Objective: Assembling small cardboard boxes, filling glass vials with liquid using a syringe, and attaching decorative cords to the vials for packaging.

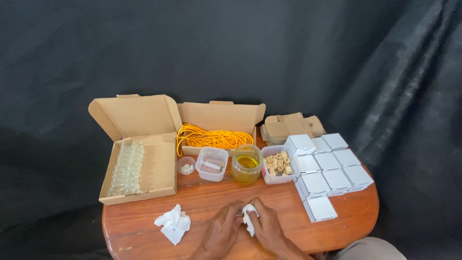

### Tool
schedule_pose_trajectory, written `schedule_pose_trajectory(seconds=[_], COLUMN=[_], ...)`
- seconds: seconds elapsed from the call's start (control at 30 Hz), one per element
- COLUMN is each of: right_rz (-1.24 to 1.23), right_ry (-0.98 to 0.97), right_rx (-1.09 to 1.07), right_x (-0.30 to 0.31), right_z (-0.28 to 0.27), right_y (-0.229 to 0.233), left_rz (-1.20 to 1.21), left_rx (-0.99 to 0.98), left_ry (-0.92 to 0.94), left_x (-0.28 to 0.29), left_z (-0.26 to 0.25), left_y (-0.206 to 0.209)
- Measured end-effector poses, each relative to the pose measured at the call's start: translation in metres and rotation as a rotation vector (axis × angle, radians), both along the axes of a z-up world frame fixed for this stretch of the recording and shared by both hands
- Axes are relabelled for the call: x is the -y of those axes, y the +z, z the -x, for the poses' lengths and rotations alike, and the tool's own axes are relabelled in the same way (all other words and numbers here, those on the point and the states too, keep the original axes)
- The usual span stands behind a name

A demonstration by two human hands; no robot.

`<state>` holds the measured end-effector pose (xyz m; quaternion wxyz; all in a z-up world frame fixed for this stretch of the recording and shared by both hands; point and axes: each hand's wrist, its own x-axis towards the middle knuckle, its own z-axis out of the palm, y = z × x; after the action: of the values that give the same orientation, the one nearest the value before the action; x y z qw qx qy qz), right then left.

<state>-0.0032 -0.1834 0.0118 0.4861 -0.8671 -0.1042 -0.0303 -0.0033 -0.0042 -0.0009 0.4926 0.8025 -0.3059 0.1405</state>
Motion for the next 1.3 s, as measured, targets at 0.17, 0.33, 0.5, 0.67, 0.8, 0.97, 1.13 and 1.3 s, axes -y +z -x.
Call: schedule_pose_trajectory(seconds=[0.17, 0.33, 0.5, 0.67, 0.8, 0.97, 1.13, 1.3], right_rz=[-0.081, 0.0, 0.315, 0.091, 0.065, 0.154, 0.148, 0.051], right_ry=[-0.027, -0.026, -0.001, -0.14, -0.168, -0.126, -0.215, -0.254], right_rx=[-0.107, -0.056, 0.217, -0.065, 0.077, 0.259, -0.089, -0.057], right_x=[0.001, 0.003, 0.0, 0.001, -0.001, -0.005, -0.001, -0.002], right_z=[-0.009, -0.002, 0.0, -0.012, -0.008, -0.005, -0.011, -0.015], right_y=[-0.001, -0.01, -0.019, -0.015, -0.013, 0.0, -0.005, -0.011], left_rz=[-0.065, 0.175, 0.852, 0.27, 0.414, 1.088, 0.646, -0.202], left_rx=[0.159, -0.252, -1.069, -0.532, -0.596, -1.27, -1.117, -0.551], left_ry=[0.006, 0.061, -0.01, 0.046, 0.087, -0.01, 0.047, 0.028], left_x=[0.005, 0.018, 0.027, 0.022, 0.03, 0.031, 0.03, 0.021], left_z=[0.003, 0.003, 0.0, 0.009, 0.009, 0.01, 0.014, 0.016], left_y=[0.006, -0.004, -0.055, -0.005, -0.015, -0.029, -0.003, 0.007])
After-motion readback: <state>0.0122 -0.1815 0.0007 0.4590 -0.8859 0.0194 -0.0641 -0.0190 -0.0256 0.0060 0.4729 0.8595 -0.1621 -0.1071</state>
